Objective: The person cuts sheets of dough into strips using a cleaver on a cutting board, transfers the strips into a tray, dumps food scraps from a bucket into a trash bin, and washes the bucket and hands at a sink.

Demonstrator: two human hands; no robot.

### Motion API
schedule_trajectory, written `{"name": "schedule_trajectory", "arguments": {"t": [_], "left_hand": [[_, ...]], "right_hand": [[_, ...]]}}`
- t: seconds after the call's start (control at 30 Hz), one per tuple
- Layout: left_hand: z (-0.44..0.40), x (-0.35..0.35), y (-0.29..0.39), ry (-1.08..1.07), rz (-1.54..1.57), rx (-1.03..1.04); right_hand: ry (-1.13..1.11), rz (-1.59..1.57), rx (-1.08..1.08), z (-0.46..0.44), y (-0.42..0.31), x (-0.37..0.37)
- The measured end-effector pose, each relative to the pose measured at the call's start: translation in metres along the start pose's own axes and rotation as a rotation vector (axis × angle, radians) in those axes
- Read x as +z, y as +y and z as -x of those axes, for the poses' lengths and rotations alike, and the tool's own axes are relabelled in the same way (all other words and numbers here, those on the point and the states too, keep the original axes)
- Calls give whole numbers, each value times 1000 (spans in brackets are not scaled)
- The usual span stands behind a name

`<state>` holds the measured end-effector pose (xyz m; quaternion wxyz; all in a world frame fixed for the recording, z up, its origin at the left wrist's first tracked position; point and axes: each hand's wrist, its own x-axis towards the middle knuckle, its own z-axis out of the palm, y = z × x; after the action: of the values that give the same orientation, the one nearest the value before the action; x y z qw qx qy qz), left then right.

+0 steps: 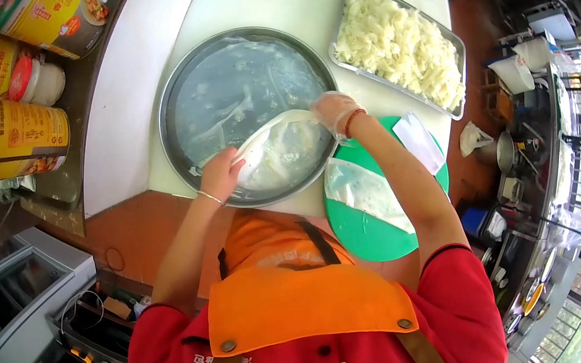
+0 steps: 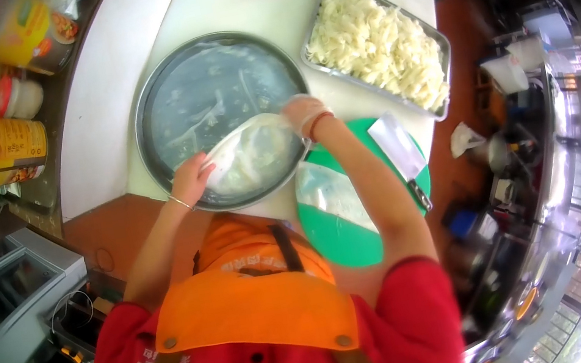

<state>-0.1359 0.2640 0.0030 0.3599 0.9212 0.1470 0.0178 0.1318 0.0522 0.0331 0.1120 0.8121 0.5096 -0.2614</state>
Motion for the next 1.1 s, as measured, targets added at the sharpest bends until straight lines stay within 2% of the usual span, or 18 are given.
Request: {"name": "schedule_trajectory", "arguments": {"t": [0.17, 0.3, 0.4, 0.43, 0.57, 0.67, 0.73, 0.8, 0.87, 0.97, 1.07, 1.1], "left_hand": [[11, -30, 27, -43, 190, 14], [22, -54, 69, -97, 289, -10], [23, -70, 92, -66, 296, 79], [22, -75, 107, -54, 361, 72], [8, -83, 162, -104, 372, 112], [-8, -52, 195, -107, 360, 307], [-12, -22, 212, -187, 272, 415], [-14, 14, 218, -254, 200, 553], [-11, 51, 212, -335, 175, 569], [-5, 99, 194, -455, 116, 542], [-6, 124, 176, -492, 131, 492], [-9, 128, 172, -501, 170, 445]], "right_hand": [[229, -177, -194, 51, 15, -1], [371, -491, -75, 118, 20, -15], [440, -636, 54, 177, 21, -30], [481, -750, 135, 195, 24, -26], [676, -1176, 232, 277, 36, -8], [911, -1073, 269, 338, 44, 23], [997, -1059, 356, 374, 44, 56], [971, -1359, 522, 400, 35, 93], [1000, -1632, 643, 413, 22, 143], [840, -1597, 765, 414, 11, 229], [653, -1664, 896, 411, -2, 252], [714, -1676, 865, 412, -3, 246]]}}
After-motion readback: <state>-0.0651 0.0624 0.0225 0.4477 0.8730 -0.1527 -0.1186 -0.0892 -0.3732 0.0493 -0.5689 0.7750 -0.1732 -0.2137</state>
